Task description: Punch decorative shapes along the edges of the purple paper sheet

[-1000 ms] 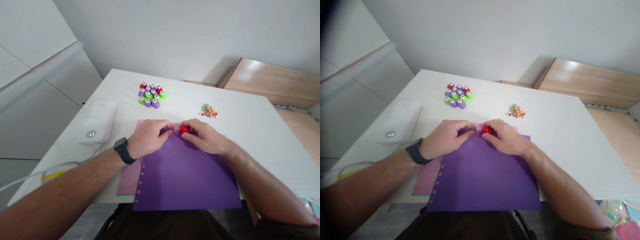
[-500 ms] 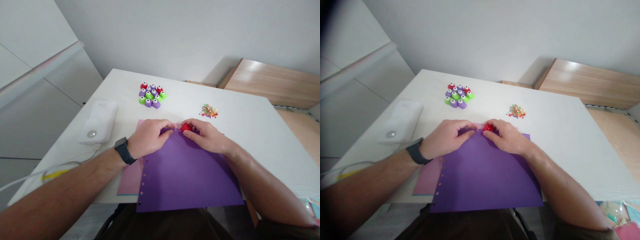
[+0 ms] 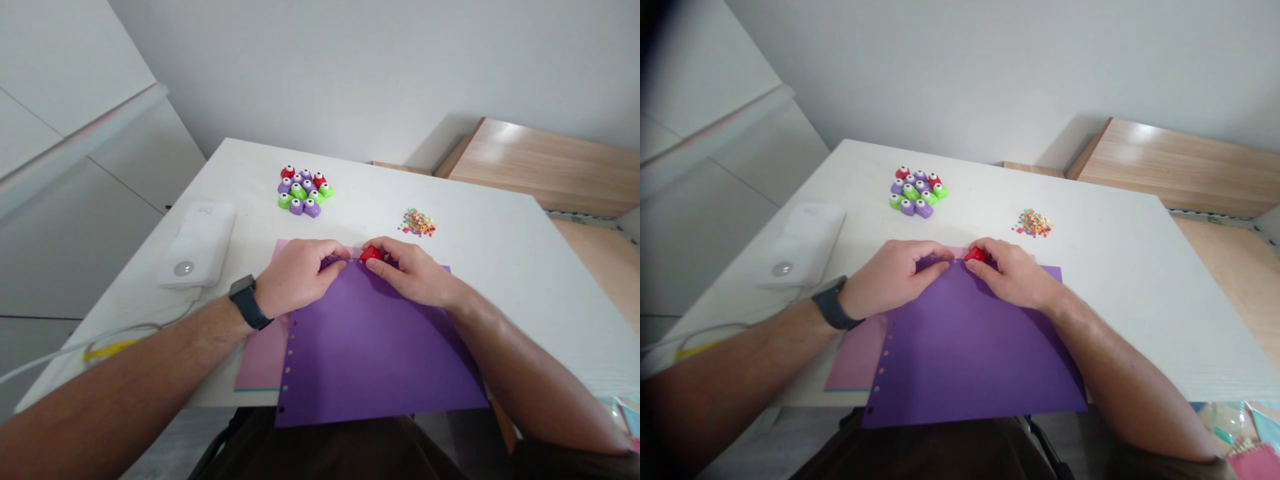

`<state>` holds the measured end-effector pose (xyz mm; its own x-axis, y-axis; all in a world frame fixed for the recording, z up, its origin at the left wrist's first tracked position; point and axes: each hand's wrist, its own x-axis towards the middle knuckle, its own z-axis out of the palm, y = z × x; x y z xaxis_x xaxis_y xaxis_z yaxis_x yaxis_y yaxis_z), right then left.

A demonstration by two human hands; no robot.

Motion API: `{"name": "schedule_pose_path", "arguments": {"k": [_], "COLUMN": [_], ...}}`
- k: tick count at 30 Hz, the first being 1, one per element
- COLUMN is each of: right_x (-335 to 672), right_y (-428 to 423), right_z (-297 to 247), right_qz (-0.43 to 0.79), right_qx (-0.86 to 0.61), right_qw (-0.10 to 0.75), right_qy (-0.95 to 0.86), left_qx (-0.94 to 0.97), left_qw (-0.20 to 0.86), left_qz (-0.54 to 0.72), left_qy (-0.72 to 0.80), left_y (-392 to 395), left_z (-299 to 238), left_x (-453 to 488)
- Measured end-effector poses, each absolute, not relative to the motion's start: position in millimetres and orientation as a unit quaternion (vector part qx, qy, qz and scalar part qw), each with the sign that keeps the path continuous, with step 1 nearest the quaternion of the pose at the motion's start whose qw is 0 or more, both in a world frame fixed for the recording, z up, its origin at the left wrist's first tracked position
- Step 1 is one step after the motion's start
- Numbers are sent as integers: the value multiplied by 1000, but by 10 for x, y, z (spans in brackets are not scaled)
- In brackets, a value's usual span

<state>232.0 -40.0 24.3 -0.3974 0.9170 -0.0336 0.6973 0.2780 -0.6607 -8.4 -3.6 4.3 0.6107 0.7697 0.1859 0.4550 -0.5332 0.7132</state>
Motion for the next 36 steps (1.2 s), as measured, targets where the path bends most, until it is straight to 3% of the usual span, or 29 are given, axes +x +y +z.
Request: {"name": "schedule_pose_path", "arguments": {"k": [36], "right_x": [2317], "right_y": [-388], "right_z": [157], "right_qz": [297], "right_qx": [-544], "right_qw": [199], "right_qy": [-759], "left_qx": [842], "left_qw": [315], "left_qz": [249], "left_qy": [359], "left_y": [-30], "left_z": [14], "left_x": [-79]}}
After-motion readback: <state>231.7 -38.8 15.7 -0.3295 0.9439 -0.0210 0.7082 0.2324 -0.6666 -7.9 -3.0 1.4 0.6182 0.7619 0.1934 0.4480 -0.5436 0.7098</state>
